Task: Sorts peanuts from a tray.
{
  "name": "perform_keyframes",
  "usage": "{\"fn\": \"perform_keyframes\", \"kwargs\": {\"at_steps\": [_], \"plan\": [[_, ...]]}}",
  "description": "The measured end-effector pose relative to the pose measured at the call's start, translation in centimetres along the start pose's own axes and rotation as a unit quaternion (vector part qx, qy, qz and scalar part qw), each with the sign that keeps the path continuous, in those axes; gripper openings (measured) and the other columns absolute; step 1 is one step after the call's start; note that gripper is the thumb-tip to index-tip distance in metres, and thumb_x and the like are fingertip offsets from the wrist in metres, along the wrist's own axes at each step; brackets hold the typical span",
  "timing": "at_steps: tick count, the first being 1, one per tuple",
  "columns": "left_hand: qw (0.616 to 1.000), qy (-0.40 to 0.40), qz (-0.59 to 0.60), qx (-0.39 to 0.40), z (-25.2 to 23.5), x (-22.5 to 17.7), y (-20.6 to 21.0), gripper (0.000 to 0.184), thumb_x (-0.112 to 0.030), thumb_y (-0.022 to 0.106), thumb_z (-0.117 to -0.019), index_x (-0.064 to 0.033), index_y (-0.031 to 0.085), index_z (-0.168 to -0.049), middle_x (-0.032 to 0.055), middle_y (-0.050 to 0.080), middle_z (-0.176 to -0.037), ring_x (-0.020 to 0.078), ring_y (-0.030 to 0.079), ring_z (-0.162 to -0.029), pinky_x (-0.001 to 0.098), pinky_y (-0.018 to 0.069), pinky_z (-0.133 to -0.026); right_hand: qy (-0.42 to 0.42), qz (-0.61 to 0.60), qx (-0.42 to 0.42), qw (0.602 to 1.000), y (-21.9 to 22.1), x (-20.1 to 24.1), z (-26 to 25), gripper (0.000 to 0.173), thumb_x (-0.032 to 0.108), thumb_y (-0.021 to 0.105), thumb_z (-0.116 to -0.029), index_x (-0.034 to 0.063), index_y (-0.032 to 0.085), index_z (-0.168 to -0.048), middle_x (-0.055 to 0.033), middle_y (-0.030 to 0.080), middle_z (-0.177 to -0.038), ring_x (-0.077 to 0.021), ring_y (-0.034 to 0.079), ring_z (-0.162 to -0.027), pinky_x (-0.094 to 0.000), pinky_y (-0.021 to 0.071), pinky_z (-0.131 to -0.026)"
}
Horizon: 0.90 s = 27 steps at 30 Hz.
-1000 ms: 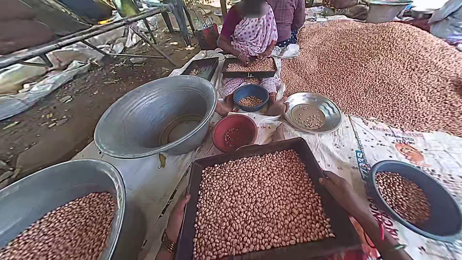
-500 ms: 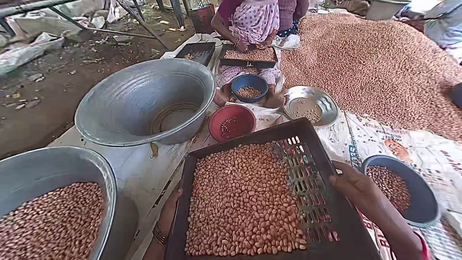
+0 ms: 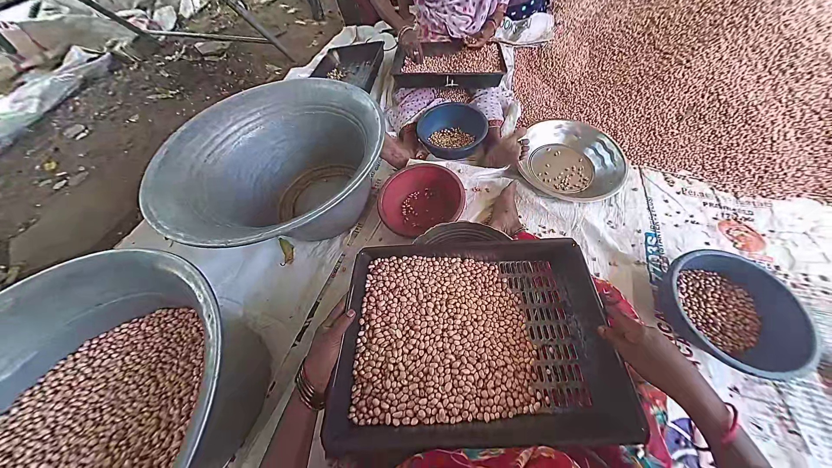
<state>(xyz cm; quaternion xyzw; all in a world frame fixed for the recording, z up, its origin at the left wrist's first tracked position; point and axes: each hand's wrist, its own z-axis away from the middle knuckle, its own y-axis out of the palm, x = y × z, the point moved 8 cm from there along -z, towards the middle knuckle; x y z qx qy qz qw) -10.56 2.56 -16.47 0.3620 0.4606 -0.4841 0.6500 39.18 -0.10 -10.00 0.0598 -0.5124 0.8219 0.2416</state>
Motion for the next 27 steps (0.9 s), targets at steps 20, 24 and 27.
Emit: {"fn": "perform_keyframes", "kwargs": {"at_steps": [20,24,27], "plan": [[0.799,0.056,-0.552,0.233,4.4,-3.3,11.3,0.035,-0.017,0.045,-0.1093,0.0003,0.066,-0.131,0.0237,0.072,-0.116,0.0418,0.07,-0.106,0.0592,0.0503,-0.094,-0.216,-0.062,0.152,0.963,9.5,14.5,-1.1,0.026,0.007,0.05,-0.1048,-0.0068,0.067,-0.119,-0.0236,0.067,-0.113,-0.0332,0.066,-0.104,-0.0476,0.0508,-0.092],[0.802,0.045,-0.557,0.209,4.0,-4.0,9.9,0.034,-0.018,0.046,-0.1093,0.0001,0.067,-0.129,0.024,0.072,-0.111,0.0423,0.069,-0.103,0.0603,0.0499,-0.091,-0.188,-0.102,0.239,0.947,10.5,14.4,-0.5,0.026,0.009,0.048,-0.1062,-0.0032,0.059,-0.126,-0.0173,0.065,-0.097,-0.0235,0.063,-0.082,-0.0408,0.0513,-0.077],[0.795,0.015,-0.562,0.23,4.4,-3.4,9.9,0.035,-0.02,0.046,-0.1099,-0.0022,0.065,-0.132,0.0224,0.072,-0.111,0.0401,0.069,-0.101,0.058,0.0501,-0.092,-0.23,0.016,0.24,0.943,12.4,15.3,0.3,0.032,0.016,0.047,-0.1089,-0.0042,0.059,-0.13,-0.0268,0.069,-0.11,-0.0429,0.068,-0.103,-0.0587,0.0509,-0.09]]}}
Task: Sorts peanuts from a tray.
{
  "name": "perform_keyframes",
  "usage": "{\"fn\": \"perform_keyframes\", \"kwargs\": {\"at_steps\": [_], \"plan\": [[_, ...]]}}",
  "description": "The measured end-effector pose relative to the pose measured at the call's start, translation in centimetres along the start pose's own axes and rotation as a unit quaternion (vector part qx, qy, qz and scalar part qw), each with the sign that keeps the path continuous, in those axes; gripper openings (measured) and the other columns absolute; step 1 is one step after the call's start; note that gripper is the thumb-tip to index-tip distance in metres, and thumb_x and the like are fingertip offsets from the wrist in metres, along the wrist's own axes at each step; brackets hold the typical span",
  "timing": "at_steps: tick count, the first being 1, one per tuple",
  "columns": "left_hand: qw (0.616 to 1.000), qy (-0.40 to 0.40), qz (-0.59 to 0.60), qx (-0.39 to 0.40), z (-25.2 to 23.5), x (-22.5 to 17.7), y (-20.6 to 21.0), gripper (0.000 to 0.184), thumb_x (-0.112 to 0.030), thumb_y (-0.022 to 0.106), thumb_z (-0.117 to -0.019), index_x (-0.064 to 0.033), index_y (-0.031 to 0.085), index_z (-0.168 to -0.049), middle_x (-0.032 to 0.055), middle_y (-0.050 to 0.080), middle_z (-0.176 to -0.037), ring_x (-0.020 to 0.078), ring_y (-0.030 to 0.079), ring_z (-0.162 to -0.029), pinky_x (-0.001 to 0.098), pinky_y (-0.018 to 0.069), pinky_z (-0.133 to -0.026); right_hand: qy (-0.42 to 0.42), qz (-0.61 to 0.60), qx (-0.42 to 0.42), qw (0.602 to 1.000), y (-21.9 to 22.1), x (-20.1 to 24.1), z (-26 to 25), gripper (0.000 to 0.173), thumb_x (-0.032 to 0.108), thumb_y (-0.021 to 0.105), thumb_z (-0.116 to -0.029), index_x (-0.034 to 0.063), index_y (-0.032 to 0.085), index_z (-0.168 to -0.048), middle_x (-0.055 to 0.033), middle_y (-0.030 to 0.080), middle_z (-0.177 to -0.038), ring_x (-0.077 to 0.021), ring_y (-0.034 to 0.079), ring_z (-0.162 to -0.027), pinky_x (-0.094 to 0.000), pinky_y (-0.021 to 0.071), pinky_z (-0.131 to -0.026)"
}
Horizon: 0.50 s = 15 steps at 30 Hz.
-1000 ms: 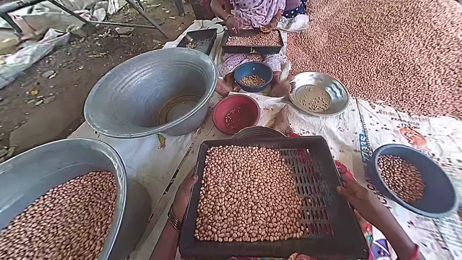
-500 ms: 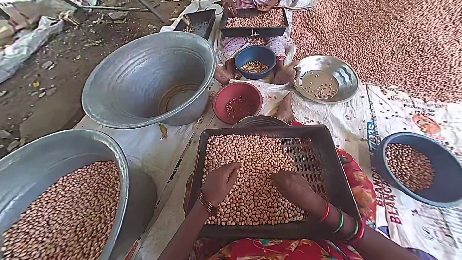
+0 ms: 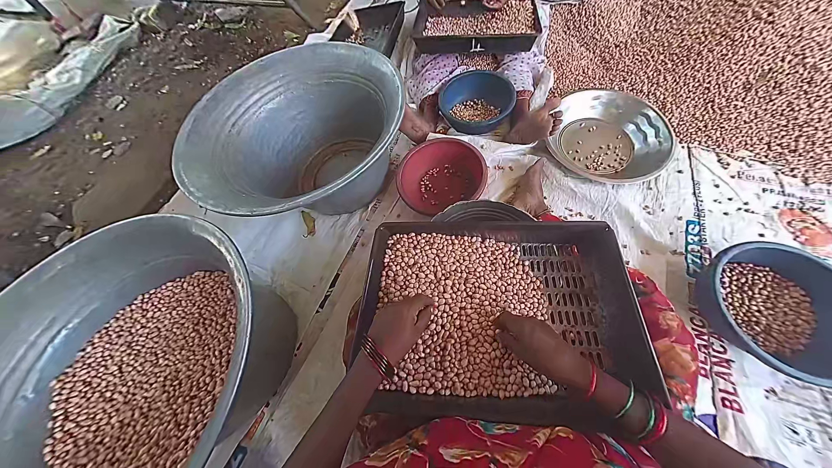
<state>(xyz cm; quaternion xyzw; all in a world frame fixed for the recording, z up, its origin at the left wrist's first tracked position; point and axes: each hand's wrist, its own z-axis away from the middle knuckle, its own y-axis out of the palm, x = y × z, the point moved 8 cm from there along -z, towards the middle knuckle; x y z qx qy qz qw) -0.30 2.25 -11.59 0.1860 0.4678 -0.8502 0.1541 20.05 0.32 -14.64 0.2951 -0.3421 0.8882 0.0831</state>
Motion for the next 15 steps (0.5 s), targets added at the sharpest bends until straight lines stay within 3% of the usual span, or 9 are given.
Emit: {"fn": "perform_keyframes", "kwargs": {"at_steps": [3,5,6,7,10,13,15], "plan": [[0.999,-0.026,-0.022,0.027,0.2,0.1,0.6,0.038,-0.021,0.042,-0.1105,-0.0041,0.062,-0.137,0.0222,0.072,-0.109,0.0402,0.069,-0.1,0.0575,0.0503,-0.091,0.008,0.022,0.006,1.0,0.6,0.0,-0.5,0.032,0.019,0.047,-0.109,-0.003,0.061,-0.129,-0.0266,0.07,-0.111,-0.0438,0.068,-0.105,-0.0608,0.0505,-0.09],[0.998,-0.042,-0.022,0.033,0.2,0.2,0.5,0.038,-0.022,0.041,-0.111,-0.0041,0.06,-0.139,0.0225,0.071,-0.11,0.0403,0.069,-0.101,0.057,0.0501,-0.092,0.02,-0.083,-0.021,0.996,-0.2,-0.5,-0.5,0.027,0.017,0.051,-0.1072,-0.0019,0.064,-0.122,-0.0169,0.069,-0.099,-0.0271,0.067,-0.088,-0.0454,0.0521,-0.081],[0.998,-0.043,-0.019,0.037,0.1,0.2,0.5,0.038,-0.022,0.041,-0.111,-0.0037,0.059,-0.139,0.023,0.071,-0.11,0.0405,0.068,-0.102,0.0571,0.0499,-0.093,0.022,-0.169,-0.038,0.985,-0.7,-0.8,-0.5,0.019,0.012,0.051,-0.106,-0.0012,0.061,-0.114,-0.0079,0.061,-0.086,-0.0146,0.058,-0.072,-0.0326,0.0474,-0.068],[0.998,-0.04,-0.018,0.041,0.0,0.1,0.6,0.039,-0.023,0.041,-0.111,-0.0032,0.058,-0.139,0.0234,0.07,-0.11,0.0409,0.068,-0.102,0.0574,0.0498,-0.093,0.021,-0.257,-0.043,0.965,-1.2,-0.9,-0.5,0.012,0.007,0.049,-0.1045,-0.0006,0.057,-0.109,-0.0024,0.058,-0.082,-0.0067,0.056,-0.066,-0.0245,0.0485,-0.063],[0.997,-0.037,-0.035,0.057,-0.3,-0.3,1.0,0.041,-0.024,0.041,-0.1112,-0.0044,0.055,-0.144,0.0231,0.07,-0.118,0.0406,0.067,-0.111,0.0581,0.0486,-0.097,0.027,-0.362,-0.032,0.931,-2.2,0.4,-1.1,0.011,0.002,0.046,-0.1052,-0.0014,0.053,-0.113,-0.0043,0.059,-0.093,-0.006,0.062,-0.07,-0.0233,0.0556,-0.067],[0.992,-0.046,-0.083,0.08,-0.9,-0.6,1.5,0.043,-0.026,0.036,-0.1128,-0.0055,0.051,-0.147,0.0221,0.068,-0.127,0.0397,0.065,-0.119,0.057,0.0476,-0.101,-0.011,-0.261,-0.045,0.964,-2.6,2.6,-2.5,0.015,0.011,0.051,-0.1063,-0.0001,0.06,-0.11,-0.0011,0.056,-0.082,-0.0036,0.051,-0.063,-0.0217,0.0446,-0.06],[0.991,-0.052,-0.088,0.086,-1.2,-0.4,1.7,0.043,-0.027,0.034,-0.1131,-0.0051,0.052,-0.146,0.0218,0.067,-0.128,0.039,0.064,-0.121,0.0568,0.0472,-0.102,-0.029,-0.197,-0.052,0.978,-2.7,4.0,-3.6,0.019,0.014,0.051,-0.107,0.0002,0.063,-0.112,-0.0034,0.056,-0.084,-0.0074,0.048,-0.065,-0.0264,0.0421,-0.062]]}}
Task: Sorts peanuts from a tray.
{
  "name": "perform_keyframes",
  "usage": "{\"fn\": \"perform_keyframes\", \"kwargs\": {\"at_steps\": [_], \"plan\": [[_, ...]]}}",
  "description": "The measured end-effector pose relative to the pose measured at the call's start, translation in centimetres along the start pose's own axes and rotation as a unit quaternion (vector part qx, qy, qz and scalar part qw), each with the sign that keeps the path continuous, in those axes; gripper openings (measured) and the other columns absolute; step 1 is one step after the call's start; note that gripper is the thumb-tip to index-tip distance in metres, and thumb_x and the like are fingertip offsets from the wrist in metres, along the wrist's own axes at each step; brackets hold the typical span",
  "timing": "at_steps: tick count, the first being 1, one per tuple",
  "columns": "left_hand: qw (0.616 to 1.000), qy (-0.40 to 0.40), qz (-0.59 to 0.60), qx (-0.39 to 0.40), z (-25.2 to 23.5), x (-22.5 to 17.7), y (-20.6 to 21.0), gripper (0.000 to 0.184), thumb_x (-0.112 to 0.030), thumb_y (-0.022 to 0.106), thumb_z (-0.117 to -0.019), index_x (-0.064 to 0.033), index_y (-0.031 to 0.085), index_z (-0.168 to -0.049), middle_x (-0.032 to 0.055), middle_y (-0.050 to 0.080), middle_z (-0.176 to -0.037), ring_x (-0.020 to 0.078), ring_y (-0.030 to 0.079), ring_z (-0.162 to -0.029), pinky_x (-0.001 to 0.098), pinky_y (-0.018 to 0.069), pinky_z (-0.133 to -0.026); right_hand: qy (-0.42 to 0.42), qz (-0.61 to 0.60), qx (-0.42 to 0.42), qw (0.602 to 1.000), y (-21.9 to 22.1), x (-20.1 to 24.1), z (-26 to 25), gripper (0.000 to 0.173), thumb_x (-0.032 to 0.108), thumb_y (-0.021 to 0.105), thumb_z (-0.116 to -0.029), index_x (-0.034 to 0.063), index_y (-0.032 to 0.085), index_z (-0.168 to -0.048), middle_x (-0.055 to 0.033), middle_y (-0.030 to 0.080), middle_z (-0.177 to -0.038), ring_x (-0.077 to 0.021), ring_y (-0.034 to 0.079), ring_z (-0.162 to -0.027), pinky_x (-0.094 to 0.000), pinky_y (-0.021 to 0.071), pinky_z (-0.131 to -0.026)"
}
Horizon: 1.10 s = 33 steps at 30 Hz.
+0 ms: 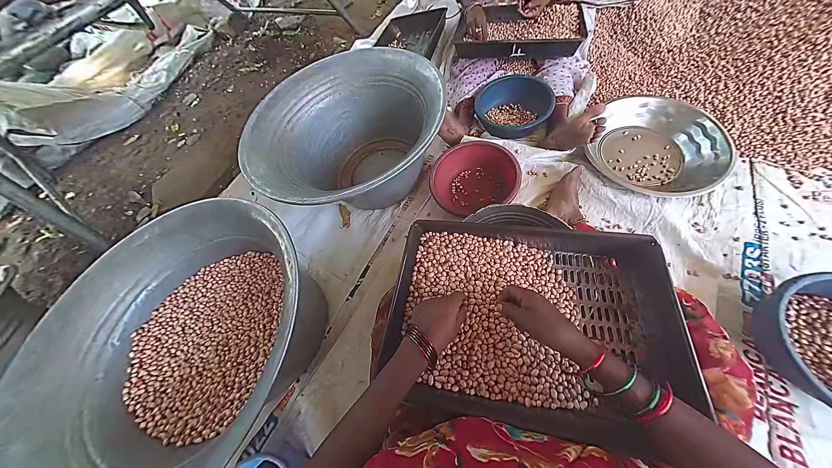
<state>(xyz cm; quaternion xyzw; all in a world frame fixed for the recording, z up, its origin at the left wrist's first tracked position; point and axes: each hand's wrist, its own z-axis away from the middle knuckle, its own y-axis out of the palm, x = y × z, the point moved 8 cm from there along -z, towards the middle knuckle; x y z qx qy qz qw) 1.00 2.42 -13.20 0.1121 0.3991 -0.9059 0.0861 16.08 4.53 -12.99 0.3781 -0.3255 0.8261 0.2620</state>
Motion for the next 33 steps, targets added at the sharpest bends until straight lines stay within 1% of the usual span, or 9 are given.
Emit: {"fn": "perform_keyframes", "kwargs": {"at_steps": [5,8,13,20,24,26,28,31,33], "plan": [[0.974,0.024,0.195,-0.11,0.0,1.7,-1.1,0.033,-0.018,0.046,-0.1081,0.0043,0.063,-0.127,0.0235,0.069,-0.104,0.0361,0.066,-0.096,0.0526,0.0501,-0.09,-0.047,0.178,-0.026,0.982,0.6,3.8,-3.0,0.033,0.013,0.042,-0.1092,-0.0042,0.061,-0.129,-0.024,0.069,-0.107,-0.036,0.067,-0.099,-0.0517,0.0502,-0.089],[0.96,0.031,0.239,-0.14,0.0,2.6,-1.8,0.032,-0.017,0.047,-0.1076,0.0033,0.064,-0.127,0.0209,0.069,-0.1,0.0308,0.065,-0.089,0.048,0.0502,-0.086,-0.008,0.277,-0.006,0.961,1.0,4.0,-5.2,0.039,0.017,0.038,-0.1106,0.001,0.053,-0.143,-0.0268,0.066,-0.125,-0.0434,0.064,-0.118,-0.0592,0.0477,-0.097],[0.982,0.02,0.163,-0.093,-0.1,1.9,-1.4,0.036,-0.02,0.044,-0.1095,0.001,0.061,-0.133,0.0234,0.069,-0.115,0.0379,0.067,-0.107,0.0551,0.0488,-0.096,0.003,0.332,0.002,0.943,1.5,4.0,-6.1,0.037,0.02,0.036,-0.1117,0.0017,0.057,-0.136,-0.0274,0.068,-0.12,-0.0463,0.066,-0.114,-0.0617,0.0491,-0.092],[1.0,-0.005,0.012,0.019,-0.3,0.4,0.0,0.044,-0.029,0.036,-0.1127,-0.0072,0.051,-0.148,0.0227,0.066,-0.13,0.0409,0.064,-0.122,0.0597,0.0461,-0.102,-0.035,0.171,-0.036,0.984,-1.7,3.1,-6.1,0.033,0.014,0.04,-0.1103,-0.0042,0.061,-0.129,-0.0242,0.067,-0.111,-0.0346,0.065,-0.103,-0.0497,0.0483,-0.094],[0.999,-0.016,0.034,0.013,-0.5,0.4,-0.1,0.041,-0.028,0.039,-0.1113,-0.0045,0.054,-0.142,0.0221,0.067,-0.127,0.0389,0.064,-0.121,0.0588,0.0464,-0.102,-0.037,0.271,0.008,0.962,-0.6,3.5,-5.8,0.038,0.018,0.04,-0.1106,-0.0001,0.058,-0.139,-0.027,0.067,-0.122,-0.0431,0.065,-0.115,-0.0592,0.047,-0.098],[0.991,-0.005,0.129,-0.034,-0.5,0.9,-0.6,0.036,-0.024,0.047,-0.1081,-0.0007,0.059,-0.134,0.022,0.069,-0.112,0.0366,0.067,-0.107,0.0551,0.0497,-0.096,-0.015,0.336,0.019,0.942,0.5,3.4,-6.1,0.038,0.02,0.038,-0.1113,0.0016,0.055,-0.14,-0.0281,0.067,-0.123,-0.0466,0.065,-0.116,-0.0627,0.048,-0.094],[0.943,0.032,0.314,-0.109,-0.7,1.8,-1.2,0.023,-0.012,0.051,-0.1037,0.0045,0.061,-0.117,0.0116,0.06,-0.085,0.0205,0.058,-0.074,0.0378,0.0489,-0.073,-0.01,0.34,0.009,0.94,0.8,3.4,-6.2,0.036,0.019,0.037,-0.1112,0.0006,0.056,-0.136,-0.0287,0.067,-0.12,-0.0479,0.065,-0.114,-0.0633,0.0486,-0.092],[0.802,0.109,0.57,-0.138,-1.4,2.1,-2.0,0.01,-0.001,0.04,-0.1013,0.0,0.047,-0.108,0.0012,0.064,-0.087,0.002,0.06,-0.062,0.0178,0.0501,-0.057,-0.054,0.18,-0.036,0.982,-0.9,3.1,-5.9,0.032,0.016,0.044,-0.1087,-0.0031,0.061,-0.129,-0.0218,0.068,-0.103,-0.0332,0.066,-0.093,-0.0489,0.0506,-0.085],[0.845,0.12,0.496,-0.16,-2.1,1.3,-3.2,0.018,-0.004,0.044,-0.1014,0.0053,0.051,-0.116,0.0044,0.057,-0.093,0.0041,0.054,-0.068,0.0199,0.0461,-0.061,-0.064,-0.034,-0.078,0.994,-2.6,1.7,-5.9,0.017,0.008,0.049,-0.1041,-0.0025,0.059,-0.112,-0.004,0.055,-0.08,-0.0086,0.05,-0.065,-0.0249,0.043,-0.062]]}}
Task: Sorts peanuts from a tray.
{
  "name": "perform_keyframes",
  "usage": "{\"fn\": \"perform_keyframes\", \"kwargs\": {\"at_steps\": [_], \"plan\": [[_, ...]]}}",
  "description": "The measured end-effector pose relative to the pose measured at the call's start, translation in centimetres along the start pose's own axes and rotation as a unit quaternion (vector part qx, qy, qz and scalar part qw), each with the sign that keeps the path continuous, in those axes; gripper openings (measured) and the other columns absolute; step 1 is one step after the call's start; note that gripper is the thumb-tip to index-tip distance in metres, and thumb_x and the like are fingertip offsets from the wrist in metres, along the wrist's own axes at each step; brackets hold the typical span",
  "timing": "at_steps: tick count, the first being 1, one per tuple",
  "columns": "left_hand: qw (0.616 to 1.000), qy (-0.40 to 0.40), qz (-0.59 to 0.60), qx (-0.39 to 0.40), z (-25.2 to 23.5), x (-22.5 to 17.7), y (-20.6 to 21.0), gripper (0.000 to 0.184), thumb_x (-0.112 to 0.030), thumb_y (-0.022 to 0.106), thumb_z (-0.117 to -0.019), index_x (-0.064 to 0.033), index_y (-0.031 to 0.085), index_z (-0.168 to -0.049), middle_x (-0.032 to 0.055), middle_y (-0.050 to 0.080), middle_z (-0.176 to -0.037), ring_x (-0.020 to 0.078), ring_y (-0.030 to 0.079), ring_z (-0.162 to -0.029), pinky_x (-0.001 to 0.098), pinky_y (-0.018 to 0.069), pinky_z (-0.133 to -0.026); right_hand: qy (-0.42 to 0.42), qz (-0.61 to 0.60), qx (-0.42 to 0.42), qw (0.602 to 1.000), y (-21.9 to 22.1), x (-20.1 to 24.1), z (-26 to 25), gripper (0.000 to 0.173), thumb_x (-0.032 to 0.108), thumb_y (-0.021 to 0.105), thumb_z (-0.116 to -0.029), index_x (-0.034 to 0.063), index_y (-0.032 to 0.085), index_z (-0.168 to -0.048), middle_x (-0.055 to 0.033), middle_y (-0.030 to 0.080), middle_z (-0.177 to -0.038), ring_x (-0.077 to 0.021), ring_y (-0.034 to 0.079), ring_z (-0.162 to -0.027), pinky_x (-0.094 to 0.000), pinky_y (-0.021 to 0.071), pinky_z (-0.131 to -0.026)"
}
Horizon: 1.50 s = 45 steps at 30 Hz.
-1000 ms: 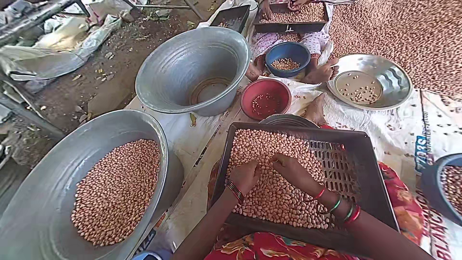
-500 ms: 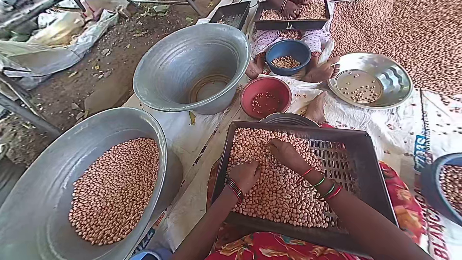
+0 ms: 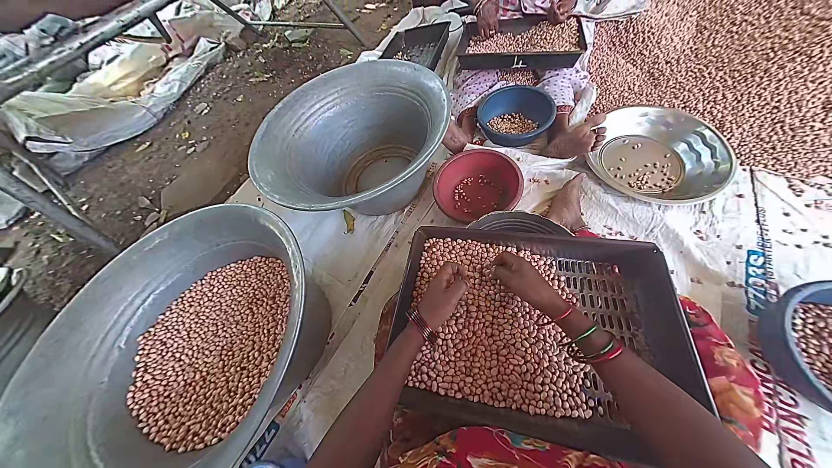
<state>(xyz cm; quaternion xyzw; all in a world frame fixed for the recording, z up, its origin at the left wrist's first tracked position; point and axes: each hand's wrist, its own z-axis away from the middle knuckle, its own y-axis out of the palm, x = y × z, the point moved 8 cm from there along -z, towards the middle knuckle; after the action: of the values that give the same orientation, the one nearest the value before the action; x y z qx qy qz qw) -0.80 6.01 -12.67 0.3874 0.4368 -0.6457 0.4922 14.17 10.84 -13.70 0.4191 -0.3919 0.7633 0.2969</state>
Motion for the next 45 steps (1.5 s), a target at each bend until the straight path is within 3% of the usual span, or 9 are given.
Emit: {"fn": "perform_keyframes", "kwargs": {"at_steps": [7,9,12,15,21,27,30,36,45], "plan": [[0.84,-0.131,-0.512,0.122,-2.8,-1.6,3.6,0.045,-0.027,0.033,-0.1134,-0.0065,0.044,-0.152,0.0251,0.063,-0.133,0.0427,0.061,-0.126,0.0599,0.0458,-0.104,0.106,-0.285,-0.1,0.947,-4.3,-1.3,1.1,0.007,0.008,0.046,-0.1084,0.0056,0.05,-0.103,-0.0005,0.057,-0.079,-0.0047,0.053,-0.057,-0.0186,0.0453,-0.052],[0.831,-0.134,-0.526,0.122,-2.9,-1.6,3.8,0.043,-0.026,0.031,-0.1136,-0.005,0.048,-0.148,0.0259,0.063,-0.132,0.044,0.061,-0.125,0.0612,0.0462,-0.102,0.063,-0.15,-0.124,0.979,-5.0,-0.7,0.4,0.013,0.011,0.051,-0.1078,0.0008,0.057,-0.102,0.0,0.053,-0.074,-0.0036,0.047,-0.054,-0.0174,0.0396,-0.051],[0.854,-0.123,-0.495,0.108,-3.2,-1.2,3.3,0.043,-0.025,0.032,-0.113,-0.0039,0.05,-0.146,0.0246,0.065,-0.131,0.0423,0.061,-0.125,0.0597,0.0456,-0.104,0.008,0.203,-0.089,0.975,-4.0,1.7,-0.6,0.033,0.015,0.044,-0.1097,0.0005,0.065,-0.13,-0.0195,0.071,-0.113,-0.0309,0.068,-0.103,-0.0469,0.0493,-0.093],[0.93,-0.08,-0.356,0.05,-3.3,-1.2,1.7,0.038,-0.02,0.039,-0.1113,0.0007,0.055,-0.139,0.024,0.066,-0.124,0.0367,0.065,-0.116,0.0536,0.048,-0.102,-0.044,0.405,-0.057,0.912,-1.6,2.4,-2.1,0.035,0.008,0.038,-0.1086,-0.0006,0.062,-0.132,-0.0297,0.068,-0.115,-0.0491,0.068,-0.108,-0.0621,0.0511,-0.087],[0.965,-0.034,0.258,-0.015,-0.4,0.9,-0.3,0.025,-0.006,0.027,-0.1064,-0.0104,0.049,-0.096,-0.0083,0.055,-0.06,-0.0027,0.047,-0.043,0.0122,0.0384,-0.041,-0.02,0.464,0.019,0.886,-0.1,1.7,-3.0,0.033,0.001,0.039,-0.1071,-0.0021,0.06,-0.133,-0.0303,0.066,-0.119,-0.0499,0.065,-0.11,-0.0609,0.0503,-0.087],[0.974,-0.024,-0.175,0.143,4.5,1.3,2.3,0.024,-0.013,0.049,-0.1056,0.0043,0.065,-0.108,0.0047,0.056,-0.077,0.0093,0.049,-0.065,0.0267,0.0432,-0.064,-0.034,0.487,-0.004,0.873,-0.2,1.0,-3.1,0.025,0.0,0.042,-0.106,-0.0082,0.059,-0.123,-0.0304,0.067,-0.11,-0.0498,0.067,-0.104,-0.0595,0.0513,-0.082],[0.881,-0.011,-0.378,0.284,6.9,2.0,5.7,0.036,-0.022,0.047,-0.108,0.004,0.065,-0.126,0.0256,0.071,-0.101,0.0413,0.069,-0.094,0.0594,0.051,-0.087,-0.022,0.379,-0.027,0.925,-1.3,0.9,-2.3,0.027,0.009,0.042,-0.1092,-0.0077,0.058,-0.122,-0.0294,0.068,-0.106,-0.0462,0.069,-0.102,-0.0585,0.0525,-0.084],[0.808,-0.048,-0.477,0.343,8.7,3.3,7.0,0.041,-0.027,0.042,-0.1112,0.0002,0.058,-0.138,0.0272,0.069,-0.116,0.0457,0.067,-0.111,0.0616,0.0488,-0.095,0.08,-0.266,0.104,0.955,0.7,-0.4,5.7,0.012,0.012,0.037,-0.11,0.0089,0.048,-0.108,0.0046,0.062,-0.083,-0.0016,0.058,-0.063,-0.0187,0.0505,-0.06],[0.799,-0.02,-0.505,0.326,8.9,3.5,7.2,0.04,-0.029,0.045,-0.1092,0.0055,0.064,-0.116,0.0276,0.07,-0.105,0.0451,0.069,-0.104,0.0598,0.0515,-0.086,-0.041,0.328,0.222,0.917,8.0,-2.4,11.7,0.031,0.017,0.044,-0.1099,-0.0045,0.063,-0.123,-0.0269,0.071,-0.107,-0.046,0.071,-0.1,-0.0603,0.0541,-0.082]]}}
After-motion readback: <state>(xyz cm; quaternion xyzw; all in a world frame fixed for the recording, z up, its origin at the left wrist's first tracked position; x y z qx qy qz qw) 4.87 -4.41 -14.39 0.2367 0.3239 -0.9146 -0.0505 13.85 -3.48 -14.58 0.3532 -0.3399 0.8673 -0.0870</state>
